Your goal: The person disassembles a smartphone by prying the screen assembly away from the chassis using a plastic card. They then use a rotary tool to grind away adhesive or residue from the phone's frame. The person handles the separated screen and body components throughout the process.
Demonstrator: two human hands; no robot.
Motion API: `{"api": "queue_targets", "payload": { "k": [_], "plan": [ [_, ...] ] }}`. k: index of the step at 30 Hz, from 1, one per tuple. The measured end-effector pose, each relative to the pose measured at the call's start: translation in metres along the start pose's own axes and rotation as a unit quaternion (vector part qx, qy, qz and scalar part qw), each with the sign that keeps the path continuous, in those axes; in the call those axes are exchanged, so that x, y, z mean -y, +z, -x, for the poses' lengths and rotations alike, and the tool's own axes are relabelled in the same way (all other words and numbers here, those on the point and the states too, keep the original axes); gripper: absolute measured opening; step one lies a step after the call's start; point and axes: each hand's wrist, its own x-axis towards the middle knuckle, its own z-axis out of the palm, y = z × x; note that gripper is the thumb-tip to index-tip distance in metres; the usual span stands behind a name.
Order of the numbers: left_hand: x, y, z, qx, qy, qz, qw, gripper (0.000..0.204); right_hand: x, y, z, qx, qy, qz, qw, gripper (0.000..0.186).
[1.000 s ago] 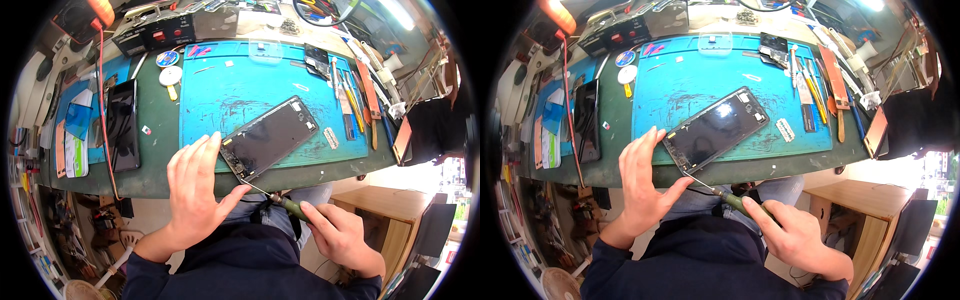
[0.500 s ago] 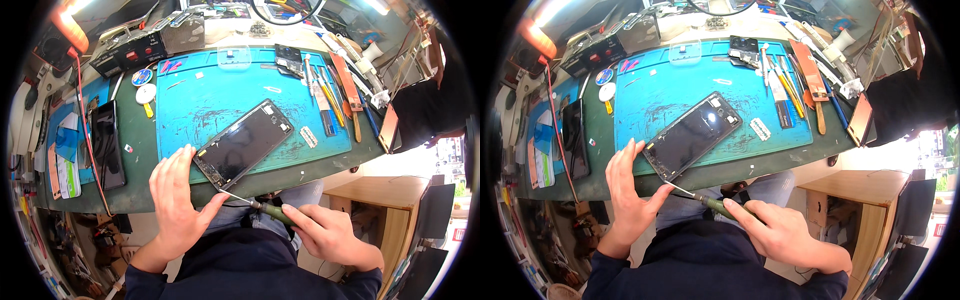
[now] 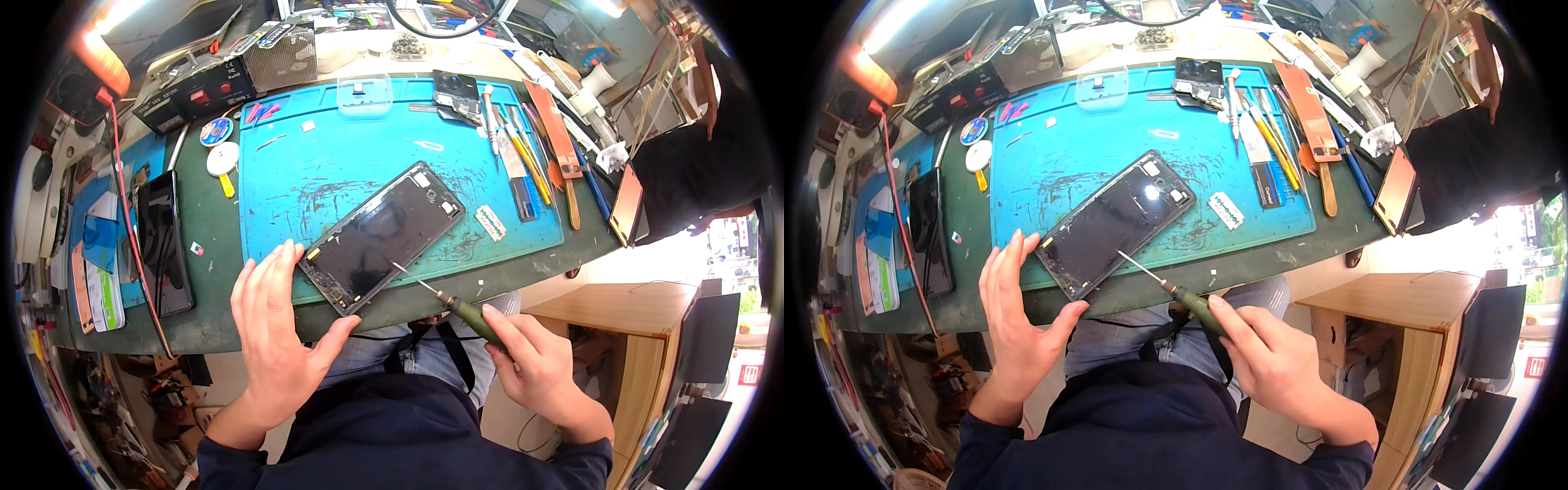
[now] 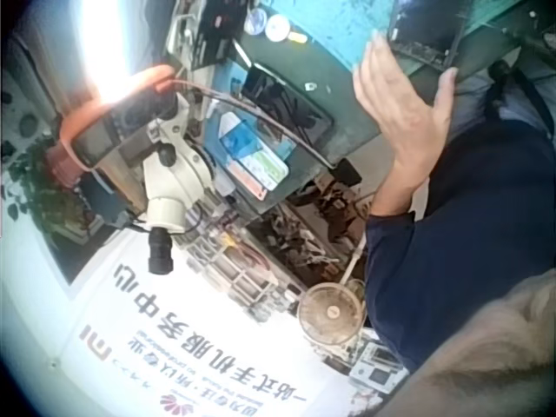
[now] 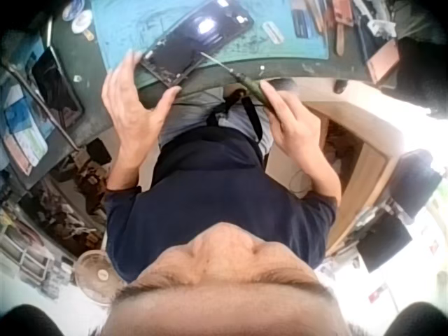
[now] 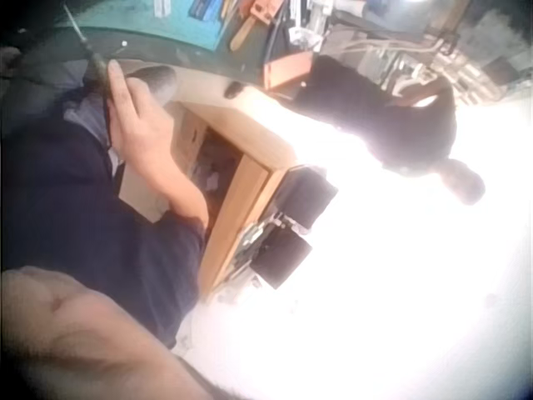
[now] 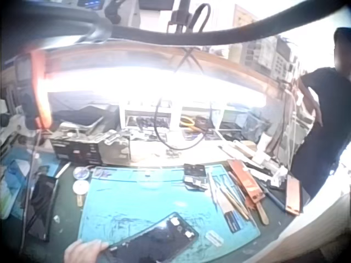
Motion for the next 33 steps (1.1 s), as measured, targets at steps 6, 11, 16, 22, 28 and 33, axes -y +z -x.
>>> {"api": "queue_targets", "payload": {
  "k": [6, 11, 16, 22, 28, 33],
  "plan": [
    [-0.001, -0.001, 0.001, -0.002, -0.002, -0.008, 1.0, 0.097, 0.001, 0.002, -0.003, -0.002, -0.02, 0.003, 1.0, 0.062],
    [0.0, 0.0, -0.001, -0.007, 0.002, -0.008, 1.0, 0.098, 0.002, 0.003, 0.006, -0.006, -0.012, -0.012, 1.0, 0.06],
    [0.002, 0.002, 0.001, -0.014, -0.004, 0.011, 1.0, 0.1, -0.005, 0.014, 0.015, -0.066, 0.026, 0.008, 0.997, 0.06],
    [0.001, 0.004, 0.0, -0.023, -0.001, -0.003, 1.0, 0.099, -0.001, 0.021, 0.016, -0.068, 0.012, 0.0, 0.998, 0.062],
    [0.0, 0.004, 0.001, -0.023, -0.006, -0.006, 1.0, 0.098, 0.0, 0.02, 0.017, -0.064, 0.022, 0.001, 0.998, 0.063],
    [0.001, 0.004, 0.003, -0.025, -0.007, -0.015, 1.0, 0.096, -0.005, 0.025, 0.017, -0.096, 0.03, 0.01, 0.995, 0.06]
  ]
}}
